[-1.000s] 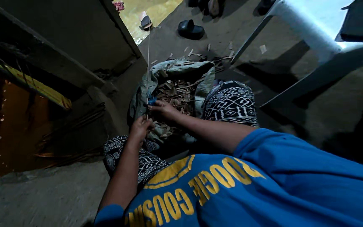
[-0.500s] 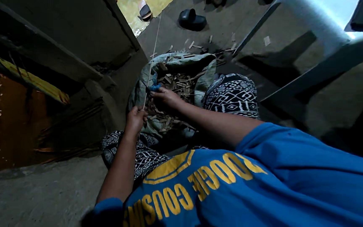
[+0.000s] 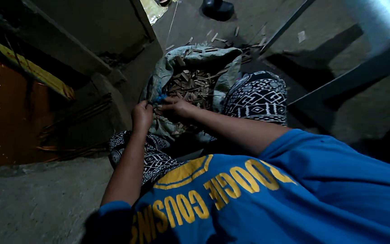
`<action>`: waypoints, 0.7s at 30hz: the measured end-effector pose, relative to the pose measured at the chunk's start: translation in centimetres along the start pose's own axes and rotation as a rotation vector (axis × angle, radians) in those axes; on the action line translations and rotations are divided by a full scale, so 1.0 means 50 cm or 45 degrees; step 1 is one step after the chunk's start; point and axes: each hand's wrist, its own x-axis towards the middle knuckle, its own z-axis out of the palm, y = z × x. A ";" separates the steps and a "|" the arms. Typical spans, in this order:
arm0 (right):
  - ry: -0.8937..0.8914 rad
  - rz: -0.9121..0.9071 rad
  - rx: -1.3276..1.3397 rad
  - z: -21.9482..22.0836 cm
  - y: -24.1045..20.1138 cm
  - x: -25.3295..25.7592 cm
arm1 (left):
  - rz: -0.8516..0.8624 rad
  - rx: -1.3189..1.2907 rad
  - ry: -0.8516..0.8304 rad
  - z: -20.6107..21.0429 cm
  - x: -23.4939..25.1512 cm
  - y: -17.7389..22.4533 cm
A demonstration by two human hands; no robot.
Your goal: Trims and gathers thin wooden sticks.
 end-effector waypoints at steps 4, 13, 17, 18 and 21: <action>0.056 0.054 -0.010 -0.004 -0.001 0.006 | 0.052 0.131 0.050 0.004 -0.014 0.011; 0.203 -0.010 -0.290 -0.003 -0.005 0.014 | 0.046 0.254 0.022 0.020 -0.031 0.019; 0.275 -0.044 -0.456 -0.010 0.001 0.028 | 0.087 0.245 0.011 0.030 -0.032 0.009; 0.307 -0.023 -0.482 -0.015 -0.003 0.030 | 0.083 0.242 -0.001 0.031 -0.034 0.008; 0.429 0.019 -0.497 -0.045 -0.011 0.041 | 0.070 0.236 -0.023 0.032 -0.043 -0.001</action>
